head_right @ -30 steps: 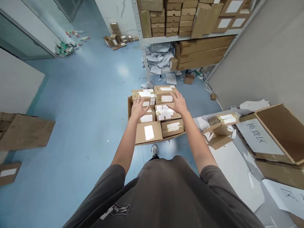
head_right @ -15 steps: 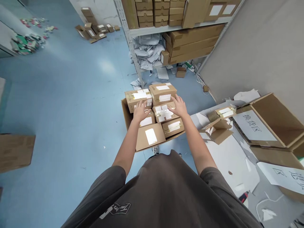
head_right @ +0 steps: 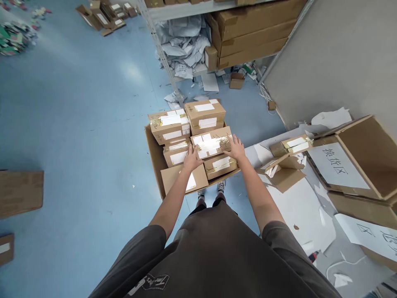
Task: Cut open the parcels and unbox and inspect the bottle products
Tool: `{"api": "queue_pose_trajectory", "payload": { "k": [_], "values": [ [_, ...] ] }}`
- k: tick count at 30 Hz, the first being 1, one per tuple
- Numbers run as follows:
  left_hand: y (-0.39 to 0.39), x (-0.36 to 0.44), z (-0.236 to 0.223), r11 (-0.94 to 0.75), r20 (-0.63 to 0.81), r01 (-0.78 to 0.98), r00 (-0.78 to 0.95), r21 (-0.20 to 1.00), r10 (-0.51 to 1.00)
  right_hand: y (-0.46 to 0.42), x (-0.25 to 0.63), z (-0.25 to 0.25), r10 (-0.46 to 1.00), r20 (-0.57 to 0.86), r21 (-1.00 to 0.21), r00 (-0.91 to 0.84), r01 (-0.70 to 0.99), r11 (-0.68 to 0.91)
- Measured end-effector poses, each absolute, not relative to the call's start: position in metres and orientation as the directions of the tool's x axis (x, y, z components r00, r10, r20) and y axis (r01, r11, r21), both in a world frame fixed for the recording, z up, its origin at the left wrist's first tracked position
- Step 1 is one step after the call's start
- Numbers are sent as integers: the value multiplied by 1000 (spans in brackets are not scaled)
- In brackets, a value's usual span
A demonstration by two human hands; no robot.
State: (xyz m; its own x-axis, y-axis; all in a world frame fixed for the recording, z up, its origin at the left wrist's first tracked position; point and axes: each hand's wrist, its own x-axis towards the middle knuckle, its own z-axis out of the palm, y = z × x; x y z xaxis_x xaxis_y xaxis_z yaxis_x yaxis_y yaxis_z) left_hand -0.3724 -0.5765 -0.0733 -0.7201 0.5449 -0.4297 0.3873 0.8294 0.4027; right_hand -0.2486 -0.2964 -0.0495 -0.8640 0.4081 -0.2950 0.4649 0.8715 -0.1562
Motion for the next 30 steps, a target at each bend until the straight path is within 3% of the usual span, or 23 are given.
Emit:
{"api": "queue_pose_trajectory", "payload": {
  "k": [6,13,21,30],
  "values": [
    [-542,-348,-123,901,-403,263,-825,346,396,-271,-257,-119,372,-458,-179,-807,494,851],
    [-528,-345,-137,933,-410,185,-860,309,305,-256,-261,-149,292,-400,-241,-869,407,881],
    [-530,-353,-115,936,-399,219,-860,275,319,-252,-259,-139,229,-293,-271,-928,310,911],
    [-551,-355,-73,901,-328,281,-861,331,389,-274,-252,-75,287,-287,-287,-914,368,884]
  ]
}}
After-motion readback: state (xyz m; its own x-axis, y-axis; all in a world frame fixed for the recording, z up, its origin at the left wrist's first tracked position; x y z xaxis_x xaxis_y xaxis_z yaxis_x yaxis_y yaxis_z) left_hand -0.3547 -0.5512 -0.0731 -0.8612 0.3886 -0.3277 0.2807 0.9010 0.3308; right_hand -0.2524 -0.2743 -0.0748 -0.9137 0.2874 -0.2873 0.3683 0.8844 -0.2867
